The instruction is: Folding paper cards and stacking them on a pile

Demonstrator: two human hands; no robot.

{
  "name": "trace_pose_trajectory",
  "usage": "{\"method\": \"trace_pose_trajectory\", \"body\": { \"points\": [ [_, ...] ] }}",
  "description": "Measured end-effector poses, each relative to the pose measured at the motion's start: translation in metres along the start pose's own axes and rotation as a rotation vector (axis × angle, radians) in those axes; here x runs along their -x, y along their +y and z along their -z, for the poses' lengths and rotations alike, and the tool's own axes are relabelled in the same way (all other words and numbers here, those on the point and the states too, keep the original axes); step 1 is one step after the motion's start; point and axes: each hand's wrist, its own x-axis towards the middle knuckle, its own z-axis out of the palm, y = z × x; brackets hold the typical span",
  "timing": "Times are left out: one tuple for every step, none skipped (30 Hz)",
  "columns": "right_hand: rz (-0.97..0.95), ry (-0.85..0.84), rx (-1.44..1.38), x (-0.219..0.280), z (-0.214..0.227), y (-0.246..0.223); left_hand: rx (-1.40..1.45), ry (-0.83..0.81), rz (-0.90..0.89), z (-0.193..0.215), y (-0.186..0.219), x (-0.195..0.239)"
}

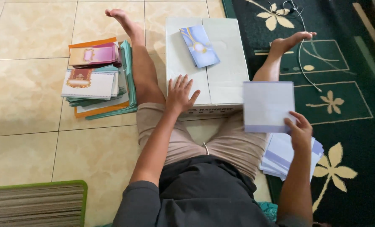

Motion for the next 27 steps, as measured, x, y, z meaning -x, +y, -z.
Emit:
{"method": "trace_pose_trajectory", "body": {
  "points": [
    [-0.004, 0.004, 0.007, 0.009, 0.024, 0.017, 0.006, -0.005, -0.002, -0.007, -0.001, 0.001],
    [-0.147, 0.111, 0.102, 0.012, 0.047, 0.032, -0.007, 0.094, -0.02, -0.014, -0.002, 0.0],
    [-0.289, 0.218, 0.197, 0.016, 0.071, 0.047, -0.022, 0.192, -0.037, -0.02, -0.002, -0.001],
    [-0.282, 0.212, 0.205, 0.023, 0.091, 0.08, -0.015, 0.198, -0.029, -0.02, -0.002, -0.001],
    [-0.279, 0.251, 0.269, 0.029, 0.112, 0.113, -0.009, 0.185, -0.033, -0.021, -0.002, -0.002],
    [-0.275, 0.289, 0.332, 0.035, 0.133, 0.145, -0.004, 0.173, -0.038, -0.021, -0.002, -0.002],
    [-0.268, 0.283, 0.339, 0.041, 0.132, 0.151, 0.001, 0.178, -0.029, -0.021, -0.002, -0.004],
    [-0.342, 0.343, 0.433, 0.05, 0.13, 0.158, -0.009, 0.172, -0.031, -0.022, -0.002, -0.003],
    [-0.414, 0.403, 0.528, 0.058, 0.129, 0.165, -0.02, 0.165, -0.032, -0.023, -0.002, -0.003],
    [-0.412, 0.395, 0.532, 0.059, 0.119, 0.15, -0.02, 0.164, -0.023, -0.024, -0.002, -0.003],
    [-0.48, 0.406, 0.625, 0.059, 0.11, 0.134, -0.03, 0.161, -0.023, -0.026, -0.002, -0.003],
    [-0.549, 0.418, 0.717, 0.061, 0.099, 0.12, -0.042, 0.157, -0.026, -0.027, -0.003, -0.004],
    [-0.549, 0.411, 0.721, 0.056, 0.097, 0.113, -0.043, 0.155, -0.018, -0.027, -0.002, -0.004],
    [-0.632, 0.264, 0.911, 0.049, 0.095, 0.106, -0.039, 0.169, -0.021, -0.027, -0.002, -0.004],
    [-0.711, 0.113, 1.098, 0.042, 0.093, 0.099, -0.035, 0.182, -0.023, -0.027, -0.002, -0.003],
    [-0.707, 0.105, 1.104, 0.038, 0.085, 0.091, -0.034, 0.181, -0.013, -0.027, -0.002, -0.003],
    [-0.654, 0.141, 1.164, 0.034, 0.078, 0.083, -0.02, 0.179, -0.016, -0.027, -0.002, -0.003],
    [-0.601, 0.177, 1.221, 0.033, 0.071, 0.076, -0.007, 0.177, -0.022, -0.027, -0.002, -0.003],
    [-0.599, 0.169, 1.226, 0.027, 0.049, 0.048, -0.007, 0.174, -0.014, -0.026, -0.003, -0.004],
    [-0.44, 0.178, 1.168, 0.028, 0.028, 0.022, -0.016, 0.165, -0.016, -0.026, -0.002, -0.003],
    [-0.283, 0.188, 1.106, 0.027, 0.008, -0.005, -0.025, 0.155, -0.018, -0.025, -0.001, -0.003],
    [-0.289, 0.19, 1.1, 0.016, -0.006, -0.009, -0.03, 0.152, -0.024, -0.027, -0.002, -0.003],
    [0.051, 0.095, 1.026, 0.004, -0.019, -0.015, -0.031, 0.153, -0.028, -0.029, -0.002, -0.002],
    [0.391, 0.001, 0.93, -0.009, -0.034, -0.021, -0.034, 0.157, -0.03, -0.029, -0.003, -0.003],
    [0.39, 0.003, 0.923, -0.019, -0.061, -0.026, -0.04, 0.157, -0.034, -0.019, -0.001, -0.003],
    [0.511, -0.031, 0.792, -0.028, -0.088, -0.031, -0.051, 0.031, -0.008, -0.009, 0.001, -0.001],
    [0.628, -0.065, 0.658, -0.038, -0.115, -0.036, -0.062, -0.094, 0.02, 0.0, 0.003, 0.0]
  ]
}}
